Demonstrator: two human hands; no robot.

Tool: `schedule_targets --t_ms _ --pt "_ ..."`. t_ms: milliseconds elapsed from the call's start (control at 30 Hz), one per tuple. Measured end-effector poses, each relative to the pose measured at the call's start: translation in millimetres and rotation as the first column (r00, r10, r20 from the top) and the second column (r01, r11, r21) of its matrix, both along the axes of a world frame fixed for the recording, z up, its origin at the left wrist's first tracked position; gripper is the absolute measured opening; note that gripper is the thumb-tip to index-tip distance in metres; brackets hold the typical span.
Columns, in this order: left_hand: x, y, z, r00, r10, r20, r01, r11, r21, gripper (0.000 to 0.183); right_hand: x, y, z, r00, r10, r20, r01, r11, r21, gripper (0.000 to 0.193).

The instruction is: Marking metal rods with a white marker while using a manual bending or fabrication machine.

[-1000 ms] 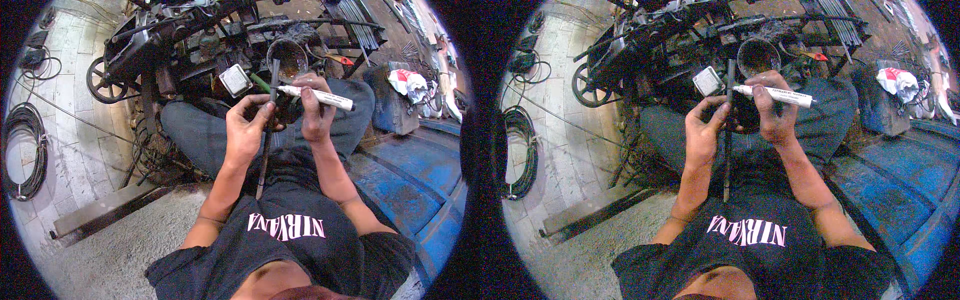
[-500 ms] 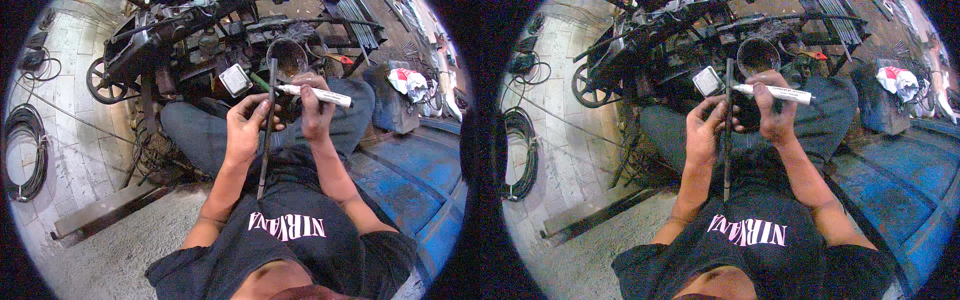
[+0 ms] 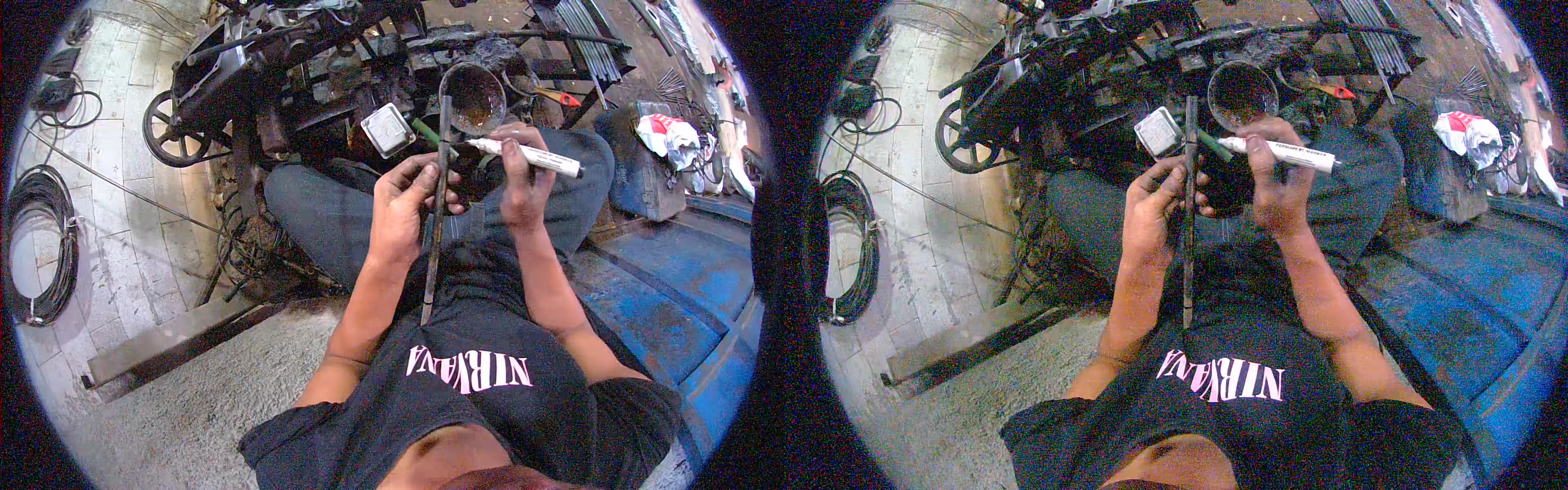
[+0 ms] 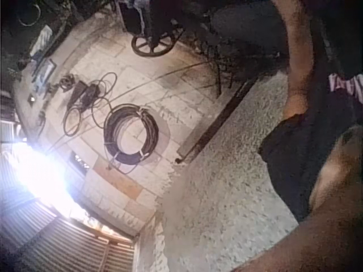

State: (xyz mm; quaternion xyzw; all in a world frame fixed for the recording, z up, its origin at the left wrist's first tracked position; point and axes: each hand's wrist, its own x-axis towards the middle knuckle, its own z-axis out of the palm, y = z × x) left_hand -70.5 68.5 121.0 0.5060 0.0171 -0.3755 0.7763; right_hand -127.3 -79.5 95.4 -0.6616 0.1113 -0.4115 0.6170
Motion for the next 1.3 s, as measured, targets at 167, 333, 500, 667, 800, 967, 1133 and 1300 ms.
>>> schedule_targets --t_ms 167,333,500,667,800,967,1133,1300 --pt "3.0 -2.3 2.1 0.974 -0.073 0.213 0.024 0.975 0.221 0.022 -0.8 -4.8 -2.2 1.000 -0.027 0.004 0.027 0.999 0.040 0.011" --pt "12.0 -10.5 9.4 0.971 -0.022 0.238 -0.045 0.962 0.270 0.018 0.6 -2.4 0.5 0.999 -0.012 0.031 0.008 0.993 0.118 0.012" --pt "54.5 -25.4 11.4 0.927 0.100 0.363 -0.191 0.955 0.225 0.022 -0.1 -0.6 1.8 0.998 -0.058 -0.033 0.063 0.980 0.188 0.015" --pt "90.4 -56.8 6.9 0.965 0.237 0.114 -0.236 0.971 -0.026 0.023 1.2 -4.3 2.8 0.995 -0.070 -0.074 0.082 0.981 0.174 0.019" --pt "75.3 -51.9 10.6 0.971 0.171 0.169 -0.169 0.985 -0.024 0.025 1.9 -7.6 9.5 0.992 -0.125 -0.014 0.125 0.981 0.151 0.019" --pt "27.3 -31.3 22.8 0.993 -0.010 0.119 -0.002 0.995 0.098 0.026 5.0 -5.2 20.1 0.992 -0.124 0.012 0.123 0.992 0.041 0.014" --pt "7.5 -27.6 28.1 0.994 0.011 0.105 -0.016 0.998 0.054 0.023 5.3 1.1 29.6 1.000 -0.016 -0.005 0.016 0.997 -0.082 0.017" --pt "6.2 -28.4 27.8 0.986 -0.006 0.166 0.000 0.999 0.034 0.022 9.7 3.5 31.1 0.999 -0.004 0.049 0.008 0.996 -0.092 0.014"
